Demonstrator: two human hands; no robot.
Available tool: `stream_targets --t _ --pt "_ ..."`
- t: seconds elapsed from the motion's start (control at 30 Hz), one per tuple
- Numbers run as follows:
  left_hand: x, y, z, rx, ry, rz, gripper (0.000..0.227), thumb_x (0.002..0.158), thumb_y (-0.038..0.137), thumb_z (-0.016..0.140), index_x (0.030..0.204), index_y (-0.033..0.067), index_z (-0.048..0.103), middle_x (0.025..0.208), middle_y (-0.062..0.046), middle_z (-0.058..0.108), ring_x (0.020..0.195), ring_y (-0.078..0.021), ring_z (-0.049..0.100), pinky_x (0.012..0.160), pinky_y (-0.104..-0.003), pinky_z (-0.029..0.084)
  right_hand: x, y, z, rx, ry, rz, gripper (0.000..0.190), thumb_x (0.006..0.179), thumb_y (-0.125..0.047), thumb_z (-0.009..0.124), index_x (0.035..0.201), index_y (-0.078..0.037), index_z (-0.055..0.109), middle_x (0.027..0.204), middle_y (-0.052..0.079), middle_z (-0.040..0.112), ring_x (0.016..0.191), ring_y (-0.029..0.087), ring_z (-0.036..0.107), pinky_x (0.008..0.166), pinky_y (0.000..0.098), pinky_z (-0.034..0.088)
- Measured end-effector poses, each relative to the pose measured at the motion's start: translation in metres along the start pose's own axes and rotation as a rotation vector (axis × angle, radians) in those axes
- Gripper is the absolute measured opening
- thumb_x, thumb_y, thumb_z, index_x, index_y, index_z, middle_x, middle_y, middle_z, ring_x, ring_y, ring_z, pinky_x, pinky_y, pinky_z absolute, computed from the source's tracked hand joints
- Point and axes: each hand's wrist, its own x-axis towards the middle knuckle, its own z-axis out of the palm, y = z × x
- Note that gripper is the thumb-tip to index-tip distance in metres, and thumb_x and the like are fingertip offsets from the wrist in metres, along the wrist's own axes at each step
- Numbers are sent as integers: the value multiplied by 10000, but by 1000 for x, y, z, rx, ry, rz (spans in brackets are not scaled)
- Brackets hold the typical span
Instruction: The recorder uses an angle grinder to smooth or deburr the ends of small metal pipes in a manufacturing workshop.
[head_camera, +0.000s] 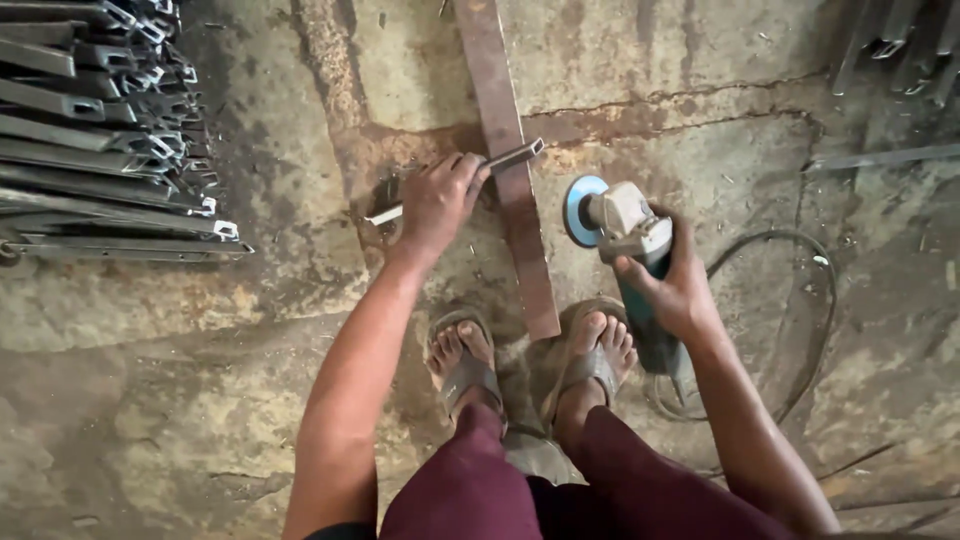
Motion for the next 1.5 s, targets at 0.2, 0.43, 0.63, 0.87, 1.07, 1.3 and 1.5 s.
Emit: stream_targets --t 0.2,0.43,0.63,0.87,1.07,1.3,1.5 --pt "4 12 -12 73 32 -43 189 1052 296 623 1002 128 695 923 -81 737 795 -299 724 713 -446 557 50 -6 10 -32 -73 -57 866 912 -394 758 1561 -15 327 1424 241 577 1342 289 547 1124 417 431" --pt "-12 -31 41 218 94 4 220 1064 379 621 1038 176 701 1017 -106 746 849 -253 753 699 -385 589 79 -35 0 -150 -199 -46 837 957 -474 667 1588 -63 302 1416 300 586 1350 377 572 1112 470 444" --pt "-2 0 1 94 -8 -75 219 1058 338 614 1023 139 697 959 -67 754 808 -242 754 720 -423 598 69 -18 -8 -263 -222 -30 821 957 -472 663 1578 -63 315 1407 330 555 1349 413 533 1101 502 417" --pt "-2 3 -5 154 57 -49 223 1037 370 603 1029 164 690 924 -44 741 797 -244 744 724 -448 576 72 -10 9 -87 -144 -165 747 1031 -471 637 1569 -36 357 1389 262 581 1294 325 557 1099 448 444" --pt "-2 11 -31 31 62 -70 251 985 363 612 1053 133 684 925 -94 734 675 -303 704 570 -441 544 36 -18 10 -224 -137 67 746 962 -417 650 1561 -84 356 1280 209 622 1177 276 587 1019 388 460" --pt "14 0 -39 -303 1 -305 269 1089 286 560 1248 70 562 933 -71 761 715 -185 743 588 -331 591 0 20 -21 132 -110 -47 782 1001 -393 695 1607 -59 331 1415 148 550 1296 237 522 1110 370 426" --pt "-3 -4 -68 -960 327 -688 273 1066 292 594 1171 52 518 1011 -93 794 780 -173 803 542 -265 573 -13 15 -37 97 -5 -31 812 988 -407 699 1610 -34 336 1432 132 547 1307 220 521 1111 358 432"
